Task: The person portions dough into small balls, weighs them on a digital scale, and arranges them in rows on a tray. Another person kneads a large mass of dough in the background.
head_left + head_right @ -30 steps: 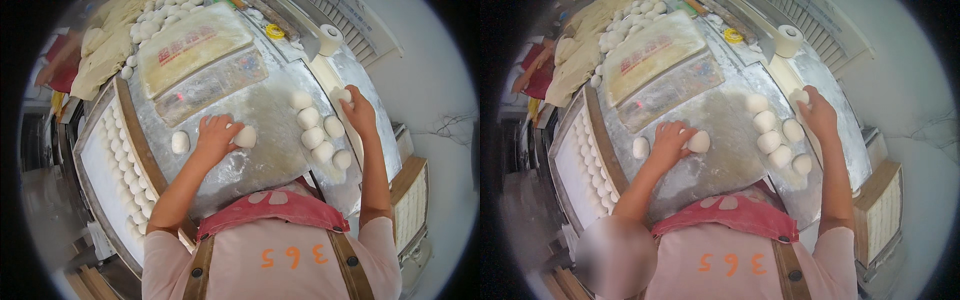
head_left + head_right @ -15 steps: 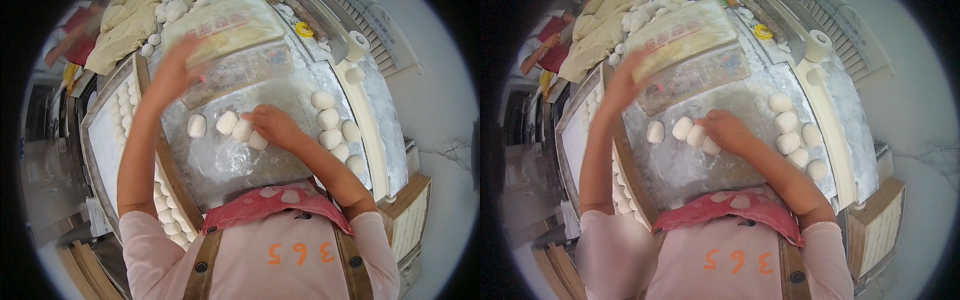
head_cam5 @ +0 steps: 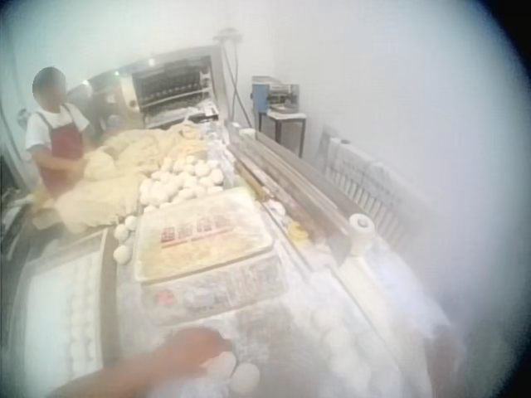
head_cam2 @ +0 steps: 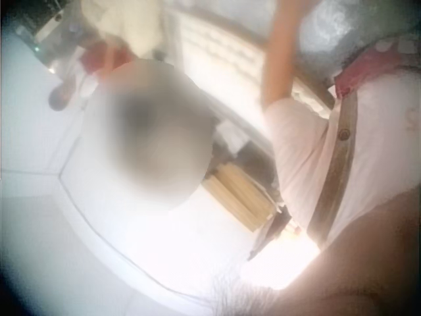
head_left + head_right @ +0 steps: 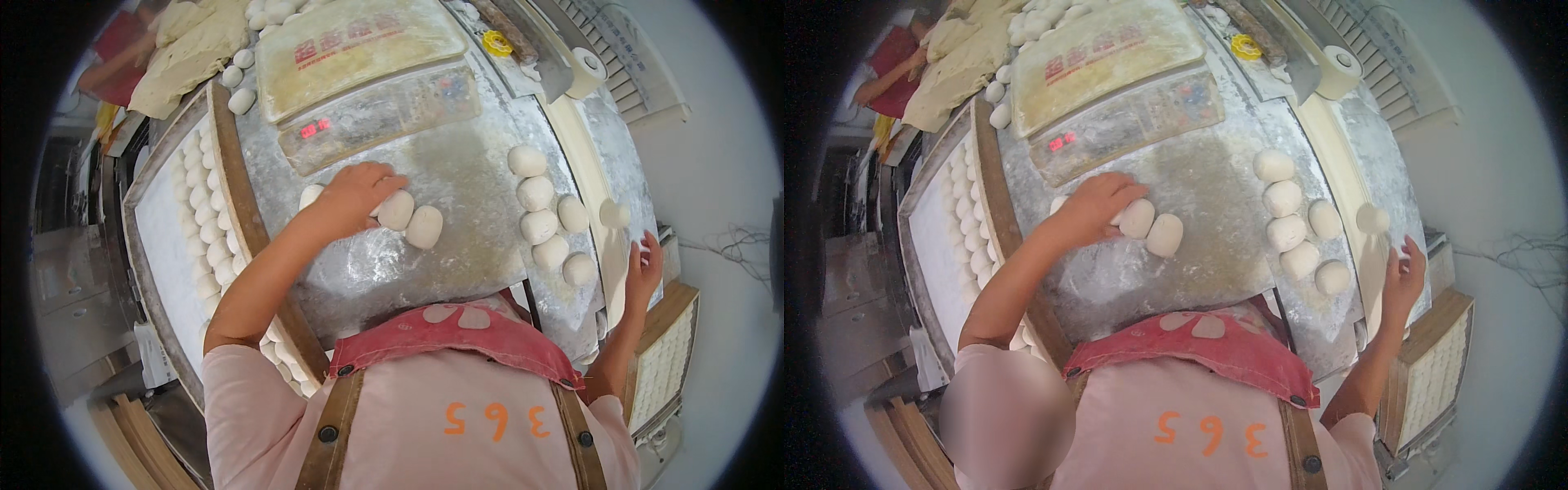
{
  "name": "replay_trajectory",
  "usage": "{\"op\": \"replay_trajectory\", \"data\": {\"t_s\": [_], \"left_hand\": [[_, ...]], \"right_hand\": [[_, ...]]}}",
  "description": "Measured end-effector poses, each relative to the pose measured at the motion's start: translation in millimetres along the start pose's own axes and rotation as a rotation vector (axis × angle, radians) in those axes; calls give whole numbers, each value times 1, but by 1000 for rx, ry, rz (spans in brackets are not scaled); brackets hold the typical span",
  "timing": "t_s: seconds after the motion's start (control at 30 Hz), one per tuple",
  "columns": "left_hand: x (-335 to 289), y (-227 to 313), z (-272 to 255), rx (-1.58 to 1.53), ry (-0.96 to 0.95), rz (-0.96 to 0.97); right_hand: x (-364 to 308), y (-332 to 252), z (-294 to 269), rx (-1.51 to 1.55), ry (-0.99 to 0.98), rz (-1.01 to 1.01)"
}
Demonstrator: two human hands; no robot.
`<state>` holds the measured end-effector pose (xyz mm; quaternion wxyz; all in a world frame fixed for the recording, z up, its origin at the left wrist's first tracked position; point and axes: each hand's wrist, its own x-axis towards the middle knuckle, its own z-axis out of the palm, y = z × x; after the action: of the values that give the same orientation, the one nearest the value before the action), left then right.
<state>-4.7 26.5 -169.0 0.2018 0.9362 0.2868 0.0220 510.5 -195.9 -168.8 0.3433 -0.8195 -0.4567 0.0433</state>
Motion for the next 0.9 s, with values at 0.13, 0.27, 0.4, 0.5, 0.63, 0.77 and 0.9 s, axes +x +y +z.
{"op": "replay_trajectory", "data": {"t_s": [0.13, 0.27, 0.4, 0.5, 0.63, 0.77, 0.9], "left_hand": [[2, 42, 5, -7, -51, -55], [2, 46, 15, 59, -44, -132], [4, 56, 16, 103, -22, -153], [2, 66, 17, 131, 29, -160], [2, 62, 28, 130, 32, -163], [2, 60, 26, 135, 21, -152], [4, 59, 13, 126, -34, -90]], "right_hand": [[-24, 25, -21, -137, -233, 301], [-28, 32, -11, -163, -219, 198], [-14, 17, 4, -440, -169, -7], [-6, 8, 19, -460, -169, -40], [5, 0, 31, -417, -181, -153], [26, -27, 44, -372, -232, -185], [55, -73, 49, -356, -394, -105]]}}
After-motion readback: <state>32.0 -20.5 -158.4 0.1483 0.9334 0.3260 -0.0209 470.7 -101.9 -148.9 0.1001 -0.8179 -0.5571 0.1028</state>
